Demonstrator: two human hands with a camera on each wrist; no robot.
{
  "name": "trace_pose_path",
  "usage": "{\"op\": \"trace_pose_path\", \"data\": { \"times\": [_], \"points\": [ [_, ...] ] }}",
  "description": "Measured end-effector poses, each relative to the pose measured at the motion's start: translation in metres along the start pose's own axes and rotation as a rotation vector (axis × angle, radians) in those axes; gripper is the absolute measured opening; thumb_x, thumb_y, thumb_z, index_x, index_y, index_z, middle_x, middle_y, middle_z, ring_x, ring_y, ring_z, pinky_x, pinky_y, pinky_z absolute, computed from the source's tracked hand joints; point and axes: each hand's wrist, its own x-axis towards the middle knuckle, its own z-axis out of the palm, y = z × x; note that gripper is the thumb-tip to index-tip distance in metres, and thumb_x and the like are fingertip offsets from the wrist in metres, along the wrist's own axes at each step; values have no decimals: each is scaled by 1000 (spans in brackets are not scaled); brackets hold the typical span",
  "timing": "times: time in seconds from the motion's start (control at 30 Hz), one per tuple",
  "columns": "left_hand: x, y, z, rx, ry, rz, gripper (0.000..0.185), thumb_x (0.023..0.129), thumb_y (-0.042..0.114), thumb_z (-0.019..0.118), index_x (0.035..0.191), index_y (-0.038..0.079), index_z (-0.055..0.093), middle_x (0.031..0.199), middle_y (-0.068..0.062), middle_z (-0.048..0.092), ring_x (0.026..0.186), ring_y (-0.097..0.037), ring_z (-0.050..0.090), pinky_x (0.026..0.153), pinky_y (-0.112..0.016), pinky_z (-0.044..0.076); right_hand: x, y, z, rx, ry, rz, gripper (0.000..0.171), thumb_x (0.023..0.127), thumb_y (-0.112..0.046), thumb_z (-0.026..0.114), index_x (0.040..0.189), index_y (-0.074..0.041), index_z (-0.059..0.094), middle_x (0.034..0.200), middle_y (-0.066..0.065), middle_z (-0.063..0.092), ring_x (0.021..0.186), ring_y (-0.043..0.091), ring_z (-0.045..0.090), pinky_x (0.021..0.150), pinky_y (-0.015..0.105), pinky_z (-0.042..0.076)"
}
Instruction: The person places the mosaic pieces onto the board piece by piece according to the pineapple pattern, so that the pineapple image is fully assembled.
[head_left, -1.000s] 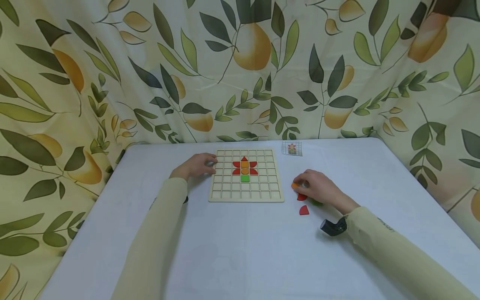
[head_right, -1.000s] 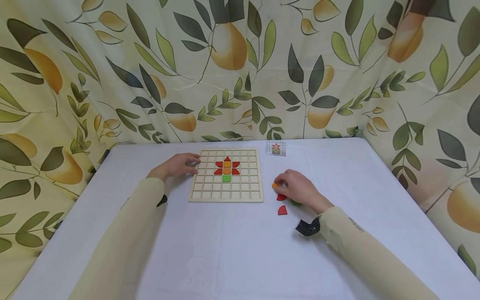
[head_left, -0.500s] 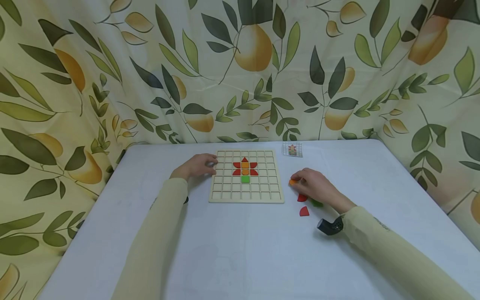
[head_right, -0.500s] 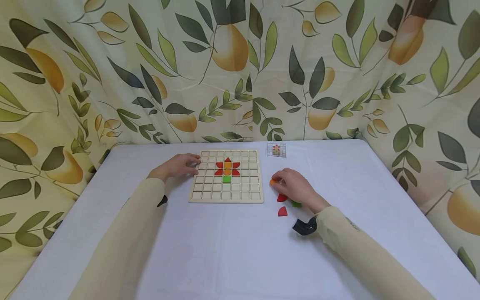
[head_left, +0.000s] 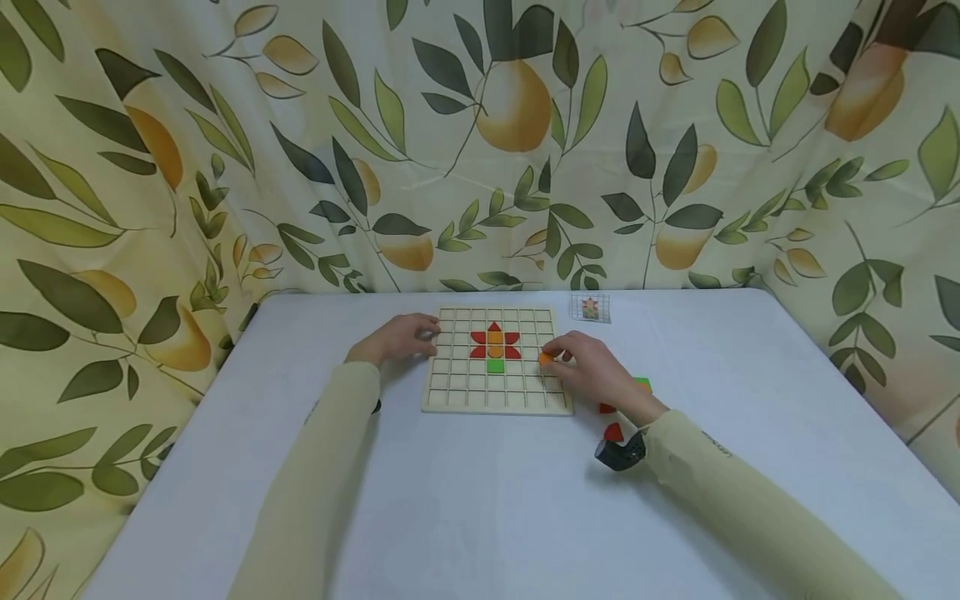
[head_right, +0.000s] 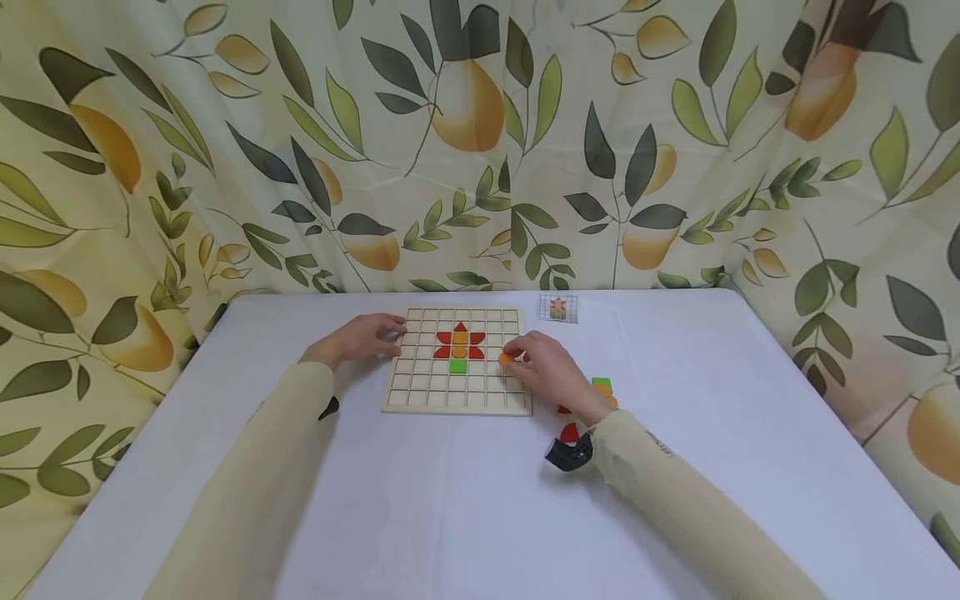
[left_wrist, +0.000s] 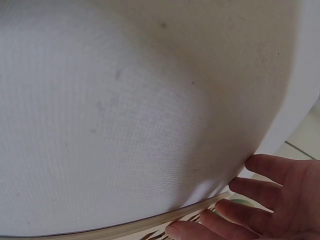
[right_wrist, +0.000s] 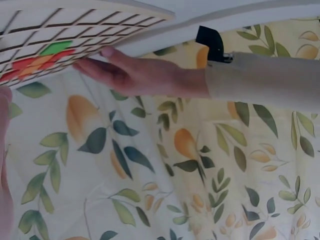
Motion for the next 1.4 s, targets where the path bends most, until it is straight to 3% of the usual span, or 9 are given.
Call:
{"op": "trace_pose_path", "data": {
  "times": [0.2, 0.67, 0.87, 1.4],
  "points": [
    [-1, 1, 0, -10, 1, -11, 45, 85, 22, 65, 127, 9, 55, 144, -3, 40, 138, -24, 27, 115, -39, 22, 18, -18, 18, 48, -16, -43, 27, 87, -25, 63, 109, -11, 65, 102, 3, 63, 90, 17, 54, 78, 32, 49],
    [1, -2, 1, 2, 7, -2, 44, 85, 23, 65, 126, 10, 55, 143, -2, 41, 137, -22, 28, 115, -39, 23, 46, -53, 53, -5, -78, -157, 24, 87, -30, 62, 105, -15, 68, 103, -4, 63, 98, 14, 53, 92, 32, 45],
    [2, -2, 2, 4, 4, 9, 45, 85, 23, 65, 126, 9, 55, 143, -2, 41, 137, -22, 29, 115, -38, 23, 48, -58, 59, -45, -74, -196, 23, 86, -29, 64, 103, -15, 69, 99, -4, 63, 92, 12, 54, 89, 30, 47],
    [1, 2, 1, 7, -5, -13, 43, 86, 22, 64, 126, 9, 55, 143, -2, 41, 138, -22, 28, 115, -38, 23, 56, -55, 62, -75, -70, -199, 18, 86, -26, 64, 96, -13, 71, 89, -4, 63, 84, 14, 53, 83, 31, 45]
  ]
}}
